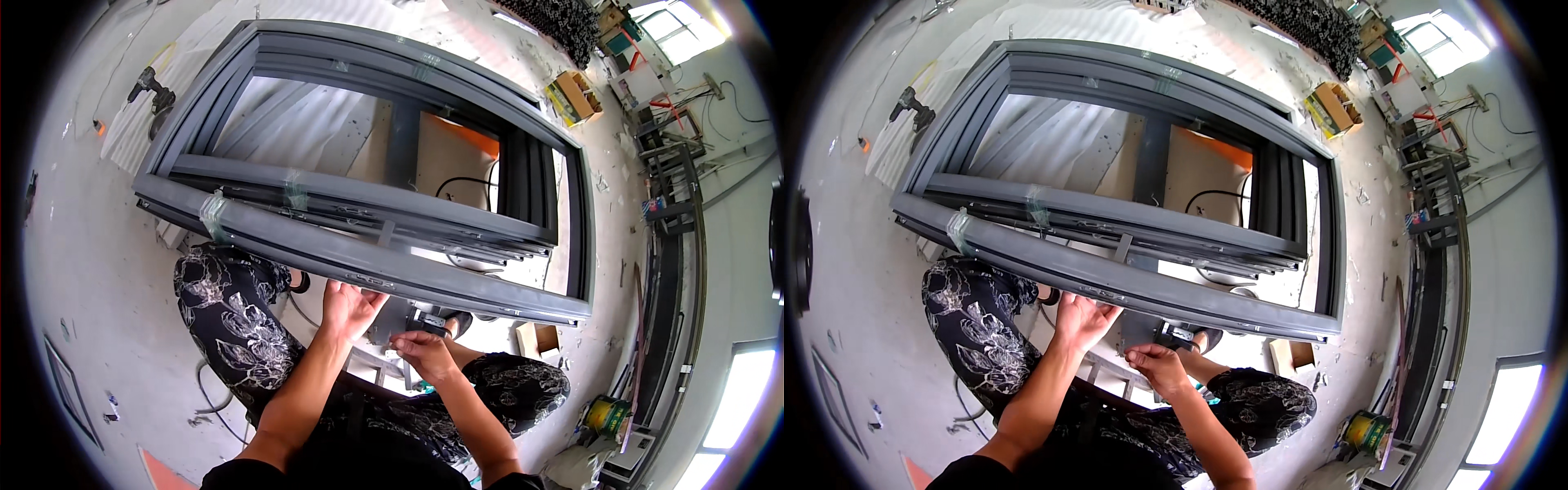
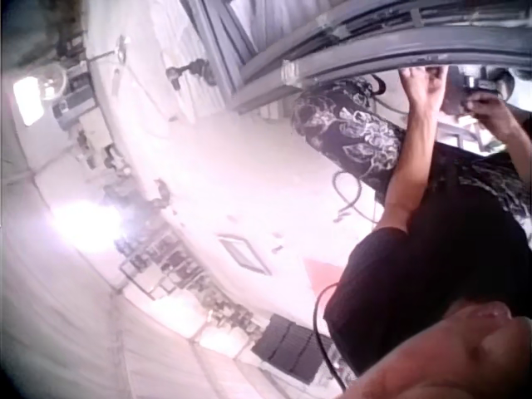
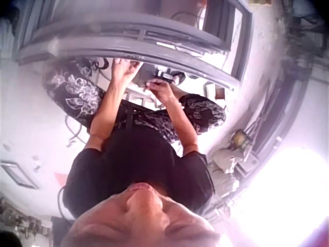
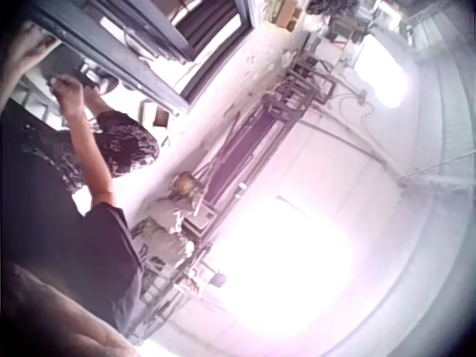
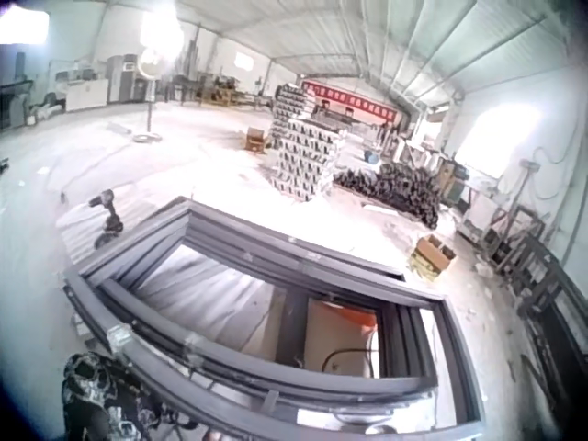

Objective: The person assembles metal frames by inserting screws into pre-drilled holes using their hands and a screwdriver, and then stacking the completed frame onto another.

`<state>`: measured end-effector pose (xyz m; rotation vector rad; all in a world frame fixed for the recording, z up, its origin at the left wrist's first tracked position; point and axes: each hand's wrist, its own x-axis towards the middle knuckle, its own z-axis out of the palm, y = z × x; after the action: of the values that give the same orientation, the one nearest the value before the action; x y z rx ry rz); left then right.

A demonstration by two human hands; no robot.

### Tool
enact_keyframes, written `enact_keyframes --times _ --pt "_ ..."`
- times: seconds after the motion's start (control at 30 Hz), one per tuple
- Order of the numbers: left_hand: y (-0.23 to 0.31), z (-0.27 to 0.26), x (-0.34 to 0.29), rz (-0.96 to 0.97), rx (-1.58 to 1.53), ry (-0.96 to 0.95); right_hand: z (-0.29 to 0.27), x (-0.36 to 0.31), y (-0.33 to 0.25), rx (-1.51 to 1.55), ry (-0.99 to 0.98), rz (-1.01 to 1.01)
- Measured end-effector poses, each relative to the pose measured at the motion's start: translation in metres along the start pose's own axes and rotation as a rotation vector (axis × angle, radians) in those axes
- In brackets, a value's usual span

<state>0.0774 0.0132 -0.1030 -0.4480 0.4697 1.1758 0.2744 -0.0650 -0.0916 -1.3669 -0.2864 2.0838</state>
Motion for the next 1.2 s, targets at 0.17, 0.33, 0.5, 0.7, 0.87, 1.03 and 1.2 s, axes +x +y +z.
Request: enact_keyframes --times 0.17,0.33,0.5,0.7,0.87,1.03,1.2 --pt "-0.002 0.003 -0.002 -0.005 -0.016 0.005 0.035 -0.027 -0.014 0.024 -0.014 -0.066" --pt "-0.006 -0.005 0.002 0.033 -0.06 0.017 0.057 -0.028 -0.028 -0.119 0.106 -0.31" --pt "-0.004 -0.003 -0.006 0.055 -0.086 0.021 0.075 -0.028 -0.046 -0.316 0.347 -0.58" --pt "-0.006 0.007 -0.011 0.031 -0.073 0.021 0.076 -0.005 -0.045 -0.71 0.505 -0.871" --pt "-0.009 0.003 -0.007 0.025 -0.117 -0.008 0.084 0.0 -0.047 -0.918 0.632 -0.948" --pt "-0.012 0.006 -0.009 0.029 -0.171 0.006 0.084 0.011 -0.037 -1.014 0.722 -1.083" --pt "-0.015 0.006 -0.009 0.06 -0.17 0.036 0.089 0.022 -0.025 -0.997 0.812 -1.139"
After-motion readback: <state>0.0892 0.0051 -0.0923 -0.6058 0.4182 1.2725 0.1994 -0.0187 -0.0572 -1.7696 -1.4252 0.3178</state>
